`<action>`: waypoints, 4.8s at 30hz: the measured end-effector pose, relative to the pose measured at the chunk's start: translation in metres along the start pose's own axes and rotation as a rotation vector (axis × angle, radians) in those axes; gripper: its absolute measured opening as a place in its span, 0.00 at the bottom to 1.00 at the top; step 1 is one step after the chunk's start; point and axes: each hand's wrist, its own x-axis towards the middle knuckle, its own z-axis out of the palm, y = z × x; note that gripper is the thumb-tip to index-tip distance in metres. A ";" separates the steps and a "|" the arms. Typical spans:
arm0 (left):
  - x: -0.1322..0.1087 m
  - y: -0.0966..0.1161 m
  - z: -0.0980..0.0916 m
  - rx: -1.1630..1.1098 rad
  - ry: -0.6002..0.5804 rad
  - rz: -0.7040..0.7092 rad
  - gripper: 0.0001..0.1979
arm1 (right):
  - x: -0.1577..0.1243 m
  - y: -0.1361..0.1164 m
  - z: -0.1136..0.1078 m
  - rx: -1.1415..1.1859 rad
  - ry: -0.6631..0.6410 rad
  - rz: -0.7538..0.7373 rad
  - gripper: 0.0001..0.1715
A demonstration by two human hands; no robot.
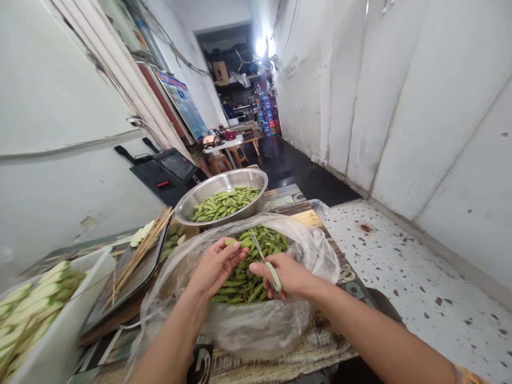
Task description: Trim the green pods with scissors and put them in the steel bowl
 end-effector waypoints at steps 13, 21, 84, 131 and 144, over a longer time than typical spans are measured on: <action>-0.006 -0.007 0.007 0.084 -0.011 0.032 0.13 | 0.001 0.006 0.000 -0.026 0.038 -0.007 0.24; 0.001 -0.003 0.000 0.097 0.161 0.080 0.07 | 0.007 0.002 -0.009 0.119 0.222 0.013 0.21; -0.005 0.001 -0.006 0.678 -0.061 0.025 0.14 | 0.006 0.016 -0.012 -0.422 0.099 -0.097 0.26; -0.008 -0.003 0.002 1.016 -0.132 0.118 0.09 | 0.010 0.007 -0.013 0.069 0.228 -0.092 0.22; -0.014 -0.006 -0.004 1.241 -0.268 0.365 0.09 | 0.008 0.007 -0.011 -0.042 0.153 -0.078 0.23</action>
